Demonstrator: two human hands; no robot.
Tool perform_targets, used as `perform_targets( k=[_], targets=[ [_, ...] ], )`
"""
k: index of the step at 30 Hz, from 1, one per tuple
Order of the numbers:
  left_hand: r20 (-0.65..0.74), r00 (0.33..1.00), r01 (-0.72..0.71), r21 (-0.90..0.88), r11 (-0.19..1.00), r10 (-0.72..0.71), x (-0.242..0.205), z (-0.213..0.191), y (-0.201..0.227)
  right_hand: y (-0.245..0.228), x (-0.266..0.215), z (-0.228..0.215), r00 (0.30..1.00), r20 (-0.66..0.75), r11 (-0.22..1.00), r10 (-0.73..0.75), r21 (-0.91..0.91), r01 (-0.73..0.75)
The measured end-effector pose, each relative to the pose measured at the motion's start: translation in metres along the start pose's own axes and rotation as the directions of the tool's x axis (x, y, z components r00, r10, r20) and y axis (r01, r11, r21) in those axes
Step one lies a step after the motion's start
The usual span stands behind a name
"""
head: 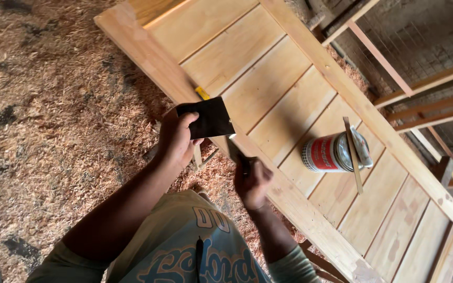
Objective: The person applies wood filler to gaps in a wooden door using a putty knife and a sanding block. They spread the filler into the seams, smooth it with the sanding block, and occasionally scrape excess material off the tools.
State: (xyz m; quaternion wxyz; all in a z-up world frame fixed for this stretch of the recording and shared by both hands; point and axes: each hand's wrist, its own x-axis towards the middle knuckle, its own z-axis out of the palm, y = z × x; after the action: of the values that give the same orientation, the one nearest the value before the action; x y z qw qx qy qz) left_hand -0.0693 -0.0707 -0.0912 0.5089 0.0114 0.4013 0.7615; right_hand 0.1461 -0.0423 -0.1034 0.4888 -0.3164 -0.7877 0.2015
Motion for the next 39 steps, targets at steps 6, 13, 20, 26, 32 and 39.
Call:
perform_targets(
  k=[6,13,20,26,32,39],
  targets=[
    [0.323,0.931,-0.341,0.608,0.717,0.168,-0.009,-0.011,0.044,-0.008,0.094,-0.041,0.875,0.411,0.911,0.256,0.2,-0.36],
    [0.212,0.934,-0.354,0.663,0.66,0.289,0.003,-0.025,0.072,0.002,0.116,-0.021,0.615,0.77,0.824,0.17,0.232,-0.518],
    [0.219,0.927,-0.288,0.935,0.205,0.304,-0.038,-0.06,0.055,0.002,0.066,0.074,0.769,0.466,0.745,0.437,0.292,-0.6],
    [0.568,0.615,-0.583,0.794,-0.17,0.547,-0.068,-0.068,0.041,-0.031,0.041,0.155,0.841,0.45,0.929,0.301,0.06,-0.365],
    [-0.124,0.916,0.06,0.983,0.174,0.382,-0.043,-0.121,0.091,-0.029,0.037,0.188,0.809,0.588,0.989,-0.001,0.122,-0.087],
    [0.359,0.556,-0.345,0.92,-0.184,0.75,-0.032,-0.188,0.066,-0.075,0.037,0.229,0.753,0.654,0.935,-0.077,0.31,-0.173]
  ],
)
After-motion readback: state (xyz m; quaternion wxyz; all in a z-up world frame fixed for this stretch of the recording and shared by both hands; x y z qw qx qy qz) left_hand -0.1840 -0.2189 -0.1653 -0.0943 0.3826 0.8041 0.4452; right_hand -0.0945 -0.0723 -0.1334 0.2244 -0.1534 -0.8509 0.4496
